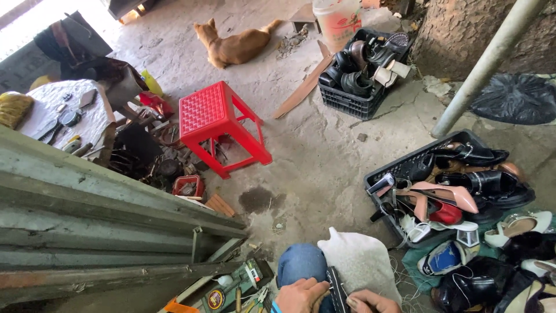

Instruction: Hand-stitching a shoe sole to the upper part of a shoe using a needle and thread.

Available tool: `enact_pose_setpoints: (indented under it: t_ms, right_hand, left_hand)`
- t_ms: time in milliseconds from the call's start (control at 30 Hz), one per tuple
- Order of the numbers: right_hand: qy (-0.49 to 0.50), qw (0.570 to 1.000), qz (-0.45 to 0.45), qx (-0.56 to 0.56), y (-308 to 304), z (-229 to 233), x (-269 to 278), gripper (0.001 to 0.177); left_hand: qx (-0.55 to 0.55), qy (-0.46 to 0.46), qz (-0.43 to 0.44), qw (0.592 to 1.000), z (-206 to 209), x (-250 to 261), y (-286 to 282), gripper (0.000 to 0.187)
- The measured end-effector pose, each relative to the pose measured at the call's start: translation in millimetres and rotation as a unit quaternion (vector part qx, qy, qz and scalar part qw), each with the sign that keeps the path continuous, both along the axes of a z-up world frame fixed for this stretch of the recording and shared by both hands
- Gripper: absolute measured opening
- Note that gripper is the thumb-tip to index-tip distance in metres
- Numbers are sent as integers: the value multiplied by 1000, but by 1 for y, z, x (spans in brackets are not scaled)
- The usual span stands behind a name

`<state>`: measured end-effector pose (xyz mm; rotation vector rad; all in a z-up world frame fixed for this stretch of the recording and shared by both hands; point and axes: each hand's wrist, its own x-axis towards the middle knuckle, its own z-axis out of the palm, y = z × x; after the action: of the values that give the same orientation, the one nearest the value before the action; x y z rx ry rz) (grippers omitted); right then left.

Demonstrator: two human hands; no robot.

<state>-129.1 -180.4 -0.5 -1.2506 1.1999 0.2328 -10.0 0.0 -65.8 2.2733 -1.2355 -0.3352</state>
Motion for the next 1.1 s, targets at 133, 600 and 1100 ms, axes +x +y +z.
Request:
enact_pose_setpoints:
  t_ms: [133,600,1100]
  right_hand:
    - [-25,997,32,-61,-9,-25,7,24]
    - [41,892,411,-182,-19,-4,18,35]
    - [9,934,266,-238,-19,12,3,50]
  left_hand:
    - [44,53,-46,997,9,11,3,26]
    - [60,99,-63,991,52,9,-1,31]
    - [250,131,131,950,79,-6,-3,73]
